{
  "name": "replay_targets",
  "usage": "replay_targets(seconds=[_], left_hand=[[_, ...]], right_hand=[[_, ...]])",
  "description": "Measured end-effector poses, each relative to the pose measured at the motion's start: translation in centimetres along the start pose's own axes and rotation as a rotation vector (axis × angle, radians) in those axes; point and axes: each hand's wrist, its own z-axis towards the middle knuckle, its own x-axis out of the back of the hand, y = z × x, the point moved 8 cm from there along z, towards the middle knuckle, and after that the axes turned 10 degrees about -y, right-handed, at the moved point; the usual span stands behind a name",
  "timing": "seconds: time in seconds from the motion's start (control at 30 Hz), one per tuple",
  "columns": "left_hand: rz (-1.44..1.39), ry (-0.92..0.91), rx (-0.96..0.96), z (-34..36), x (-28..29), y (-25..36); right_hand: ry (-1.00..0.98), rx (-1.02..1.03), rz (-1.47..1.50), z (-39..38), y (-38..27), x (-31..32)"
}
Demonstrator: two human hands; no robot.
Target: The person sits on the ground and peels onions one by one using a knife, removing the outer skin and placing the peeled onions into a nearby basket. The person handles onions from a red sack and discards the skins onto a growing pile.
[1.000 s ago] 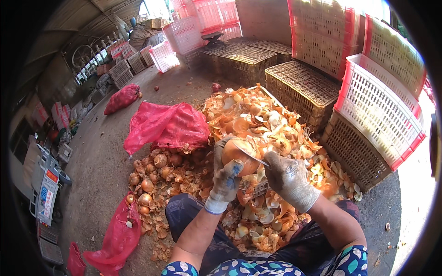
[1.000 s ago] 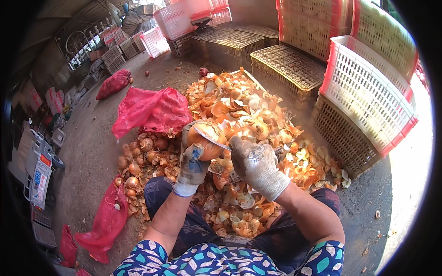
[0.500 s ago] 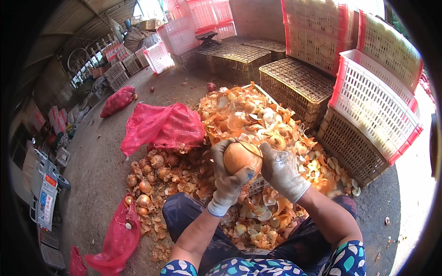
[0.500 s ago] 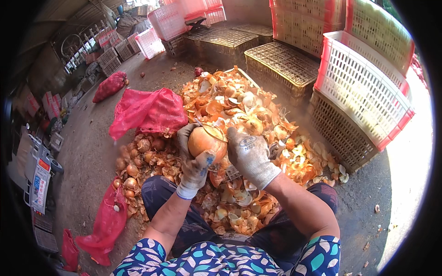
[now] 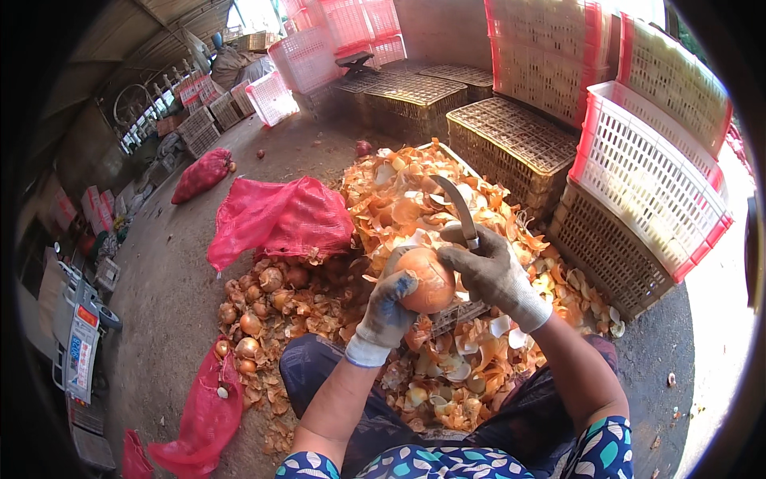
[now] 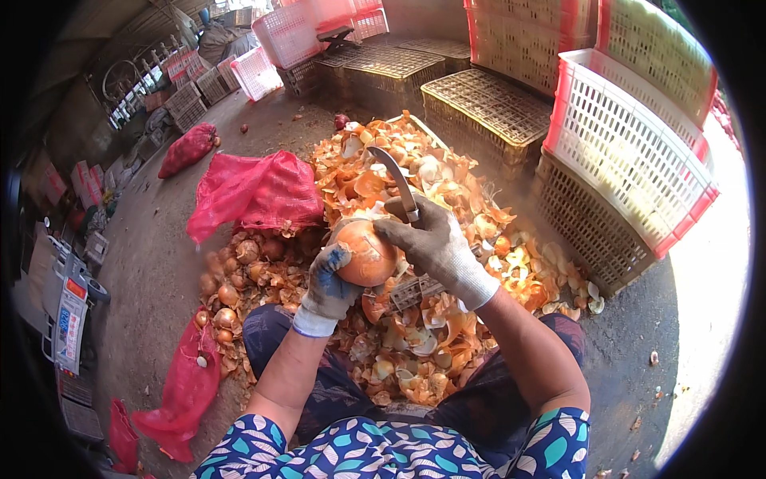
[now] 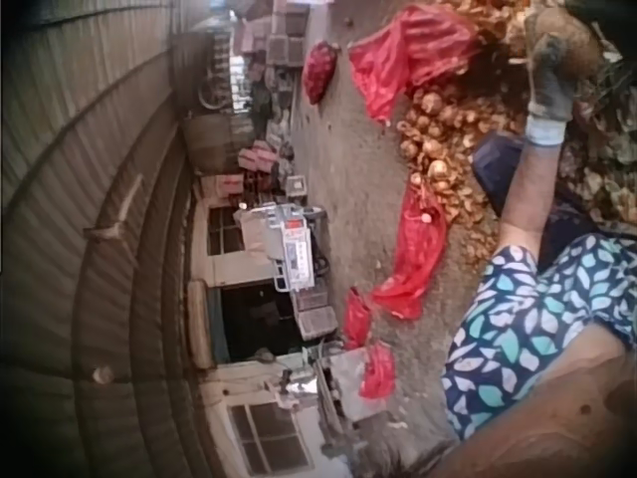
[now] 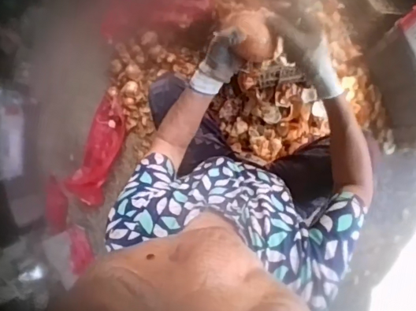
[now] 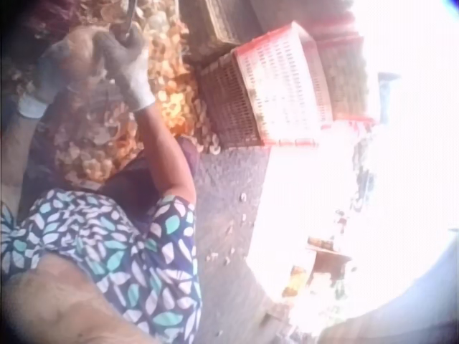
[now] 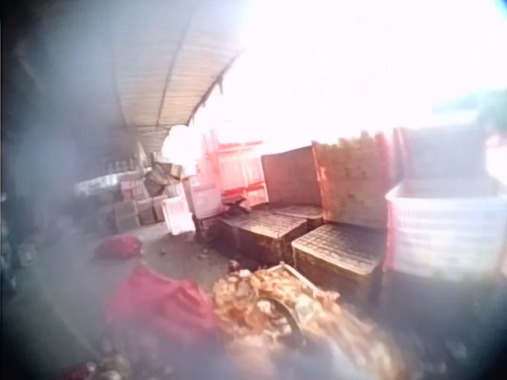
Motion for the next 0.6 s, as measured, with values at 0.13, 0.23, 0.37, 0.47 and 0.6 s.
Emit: replay_targets(seconds=[0.13,0.23,0.37,0.47,0.6], left_hand=[[-0.024,-0.007,0.051,-0.3,-0.8,-0.9],[-0.047,0.033,0.046,-0.2,-0.3,-0.5],[-0.025,0.028,0.049,-0.3,-0.5,-0.4],[0.066,0.001,0.040,0.1,-0.8,-0.3],[0.187,-0.027,0.013,0.6,-0.4,-0.1]], right_hand=[[-0.086,-0.121,0.206,0.5,2.3,1.0],[-0.129,0.024,0.059,-0.2,1.2,0.2],[-0.189,0.001,-0.114,-1.2,-0.2,0.2],[-0.211,-0.020,-0.100,-1.1,0.4,1.0],[-0.183,-0.056,0.023,-1.4,0.8,1.1]])
